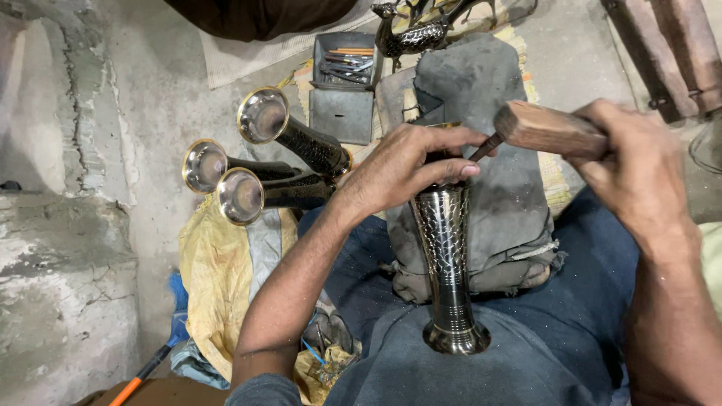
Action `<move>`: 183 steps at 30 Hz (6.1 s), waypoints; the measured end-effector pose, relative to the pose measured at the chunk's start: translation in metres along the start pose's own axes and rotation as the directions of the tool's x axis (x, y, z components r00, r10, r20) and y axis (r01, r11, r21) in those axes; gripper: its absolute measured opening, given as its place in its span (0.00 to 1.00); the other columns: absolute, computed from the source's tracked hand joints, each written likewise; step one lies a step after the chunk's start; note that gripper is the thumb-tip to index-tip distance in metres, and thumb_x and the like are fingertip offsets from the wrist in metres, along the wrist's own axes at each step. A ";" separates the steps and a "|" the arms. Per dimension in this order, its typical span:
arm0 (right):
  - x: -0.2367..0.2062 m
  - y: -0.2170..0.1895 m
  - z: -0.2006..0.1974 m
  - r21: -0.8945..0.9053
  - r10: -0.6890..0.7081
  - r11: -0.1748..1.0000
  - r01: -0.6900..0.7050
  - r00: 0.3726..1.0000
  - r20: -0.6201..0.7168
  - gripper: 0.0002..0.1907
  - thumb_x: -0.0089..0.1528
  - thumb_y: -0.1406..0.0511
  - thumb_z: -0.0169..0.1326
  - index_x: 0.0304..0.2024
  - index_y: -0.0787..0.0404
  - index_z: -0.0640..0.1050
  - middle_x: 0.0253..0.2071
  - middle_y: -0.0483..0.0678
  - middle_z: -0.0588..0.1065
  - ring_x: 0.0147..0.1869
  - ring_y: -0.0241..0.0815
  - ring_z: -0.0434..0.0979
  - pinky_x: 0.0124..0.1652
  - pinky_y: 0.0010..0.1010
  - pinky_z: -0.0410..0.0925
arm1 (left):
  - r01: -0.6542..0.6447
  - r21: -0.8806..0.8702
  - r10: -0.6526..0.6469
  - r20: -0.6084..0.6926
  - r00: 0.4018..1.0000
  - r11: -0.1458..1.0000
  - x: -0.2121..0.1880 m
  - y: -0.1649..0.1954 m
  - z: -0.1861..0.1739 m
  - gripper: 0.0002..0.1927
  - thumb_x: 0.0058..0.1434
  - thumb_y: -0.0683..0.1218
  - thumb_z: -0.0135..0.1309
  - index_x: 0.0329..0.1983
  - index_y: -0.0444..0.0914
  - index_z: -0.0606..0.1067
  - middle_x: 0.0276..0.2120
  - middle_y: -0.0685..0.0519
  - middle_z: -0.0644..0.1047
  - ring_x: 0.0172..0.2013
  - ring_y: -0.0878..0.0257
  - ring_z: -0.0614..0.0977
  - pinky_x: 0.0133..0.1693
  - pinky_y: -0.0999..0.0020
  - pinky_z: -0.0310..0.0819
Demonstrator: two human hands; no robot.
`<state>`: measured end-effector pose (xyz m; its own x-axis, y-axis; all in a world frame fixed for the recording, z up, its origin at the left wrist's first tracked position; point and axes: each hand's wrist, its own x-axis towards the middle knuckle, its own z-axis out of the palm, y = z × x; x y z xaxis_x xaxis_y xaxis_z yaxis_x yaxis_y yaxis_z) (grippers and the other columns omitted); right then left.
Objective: The person uses a chisel and hammer to engrave a decorative pattern on a metal vase. They hold the vase steady with one hand while striking the chisel with the other, rotating the vase to work on different sections.
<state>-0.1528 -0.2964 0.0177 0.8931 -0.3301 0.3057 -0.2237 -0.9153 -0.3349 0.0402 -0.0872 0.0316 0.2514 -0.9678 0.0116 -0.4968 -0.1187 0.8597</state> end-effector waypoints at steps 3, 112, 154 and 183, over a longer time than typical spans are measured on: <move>-0.002 -0.001 0.001 0.493 0.272 0.843 -0.213 0.961 -0.049 0.15 0.65 0.67 0.66 0.49 0.66 0.74 0.40 0.51 0.78 0.41 0.48 0.79 0.42 0.39 0.72 | 0.011 0.008 -0.011 -0.026 1.000 1.000 -0.004 0.004 0.000 0.22 0.64 0.55 0.60 0.58 0.42 0.79 0.43 0.51 0.86 0.43 0.62 0.88 0.47 0.59 0.83; 0.042 -0.041 -0.027 -0.135 -0.168 0.975 0.177 0.983 0.074 0.19 0.55 0.67 0.71 0.45 0.64 0.78 0.35 0.55 0.80 0.42 0.51 0.83 0.44 0.42 0.74 | -0.114 -0.029 0.107 -0.172 0.979 0.993 -0.037 -0.036 0.012 0.17 0.67 0.52 0.60 0.54 0.40 0.82 0.49 0.48 0.85 0.49 0.57 0.88 0.55 0.55 0.81; 0.012 0.044 0.037 0.591 0.127 0.773 -0.231 0.969 0.213 0.19 0.60 0.69 0.63 0.54 0.61 0.77 0.46 0.50 0.81 0.48 0.39 0.81 0.48 0.31 0.74 | 0.159 0.085 -0.150 -0.109 0.983 0.984 0.004 0.008 0.007 0.25 0.63 0.53 0.61 0.60 0.39 0.76 0.34 0.49 0.88 0.36 0.62 0.91 0.43 0.59 0.85; 0.004 -0.004 0.012 0.492 0.190 0.860 -0.137 0.980 -0.059 0.18 0.68 0.65 0.68 0.53 0.68 0.76 0.42 0.56 0.80 0.46 0.42 0.82 0.46 0.33 0.73 | 0.048 0.025 -0.037 -0.330 0.943 0.999 -0.024 0.015 0.022 0.22 0.65 0.51 0.62 0.60 0.39 0.77 0.46 0.48 0.85 0.38 0.63 0.89 0.42 0.66 0.86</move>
<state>-0.1435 -0.2911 0.0101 0.8096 -0.5110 0.2888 -0.1224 -0.6282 -0.7683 0.0087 -0.0709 0.0335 0.5293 -0.8355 0.1478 -0.5048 -0.1701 0.8463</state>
